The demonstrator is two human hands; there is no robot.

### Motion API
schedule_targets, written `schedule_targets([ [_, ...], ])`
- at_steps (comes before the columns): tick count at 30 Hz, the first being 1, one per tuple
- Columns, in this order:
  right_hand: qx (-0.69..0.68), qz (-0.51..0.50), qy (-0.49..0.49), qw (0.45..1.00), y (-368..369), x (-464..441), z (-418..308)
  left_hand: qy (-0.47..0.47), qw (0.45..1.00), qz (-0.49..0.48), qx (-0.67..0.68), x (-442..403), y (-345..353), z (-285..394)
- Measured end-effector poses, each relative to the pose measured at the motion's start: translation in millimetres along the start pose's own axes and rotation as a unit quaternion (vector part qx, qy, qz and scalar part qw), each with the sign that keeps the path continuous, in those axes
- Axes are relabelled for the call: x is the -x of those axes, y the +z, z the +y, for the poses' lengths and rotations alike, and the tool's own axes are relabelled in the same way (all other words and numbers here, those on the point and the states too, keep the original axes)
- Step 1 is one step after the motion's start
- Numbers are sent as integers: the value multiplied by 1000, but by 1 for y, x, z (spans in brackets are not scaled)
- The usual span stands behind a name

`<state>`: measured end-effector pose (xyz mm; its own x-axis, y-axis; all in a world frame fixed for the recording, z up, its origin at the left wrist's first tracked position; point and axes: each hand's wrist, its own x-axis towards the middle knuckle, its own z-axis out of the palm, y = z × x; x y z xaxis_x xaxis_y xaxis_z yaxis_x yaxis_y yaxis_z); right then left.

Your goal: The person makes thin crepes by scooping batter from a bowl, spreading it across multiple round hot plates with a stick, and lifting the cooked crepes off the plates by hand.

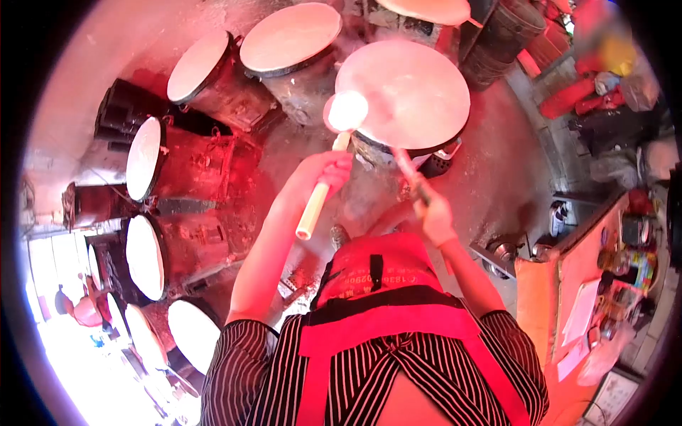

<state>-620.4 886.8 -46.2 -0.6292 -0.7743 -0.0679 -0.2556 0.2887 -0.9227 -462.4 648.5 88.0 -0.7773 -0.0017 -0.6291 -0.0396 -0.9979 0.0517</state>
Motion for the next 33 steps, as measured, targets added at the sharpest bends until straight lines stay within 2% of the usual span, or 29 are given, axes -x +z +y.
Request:
schedule_targets([
  [1,38,-47,16,998,9,12,7,6,1000,16,5,7,-12,-12],
  [4,53,-35,-61,996,26,7,-8,147,977,123,-89,38,-42,-62],
  [5,71,-77,-83,991,32,2,-16,197,956,168,-140,45,-53,-82],
  [8,154,-242,-151,946,62,-1,-64,281,920,246,-120,44,-107,-127],
  [10,38,-355,-215,909,98,7,-89,316,904,280,-73,42,-115,-141],
  [11,29,-409,-164,897,113,6,-88,271,902,333,-47,41,-134,-144],
  [13,16,-500,-55,864,150,-6,-76,268,886,377,-3,48,-151,-147],
  [14,-6,-456,-35,889,170,-16,-40,264,879,398,19,50,-161,-147],
  [15,59,-491,63,867,186,-42,-18,274,880,387,39,53,-171,-147],
  [16,168,-428,-25,888,197,-64,-5,283,880,377,59,58,-183,-145],
  [17,294,-429,4,854,207,-95,12,292,879,368,79,64,-195,-141],
  [18,282,-363,-46,887,224,-118,69,300,878,359,100,68,-205,-137],
  [19,293,-320,-27,901,229,-136,93,305,856,399,125,77,-194,-124],
  [20,375,-302,-59,874,232,-161,126,298,823,458,154,80,-187,-107],
  [21,453,-282,-89,841,235,-186,158,321,842,382,203,85,-207,-107],
  [22,446,-247,-35,859,239,-197,168,344,852,304,251,90,-225,-109],
  [23,390,-229,-46,891,243,-211,198,348,847,312,251,95,-227,-99],
  [24,376,-239,-44,894,247,-222,229,346,842,316,266,99,-231,-92],
  [26,359,-248,3,900,252,-229,243,341,832,325,292,103,-235,-84],
  [28,470,-237,64,848,263,-226,200,325,831,331,308,107,-243,-76],
  [29,471,-256,93,839,261,-231,206,320,833,327,310,109,-244,-75],
  [31,409,-257,196,854,265,-229,167,322,835,321,309,110,-251,-74],
  [33,349,-274,258,858,272,-235,159,313,840,317,309,114,-251,-63],
])
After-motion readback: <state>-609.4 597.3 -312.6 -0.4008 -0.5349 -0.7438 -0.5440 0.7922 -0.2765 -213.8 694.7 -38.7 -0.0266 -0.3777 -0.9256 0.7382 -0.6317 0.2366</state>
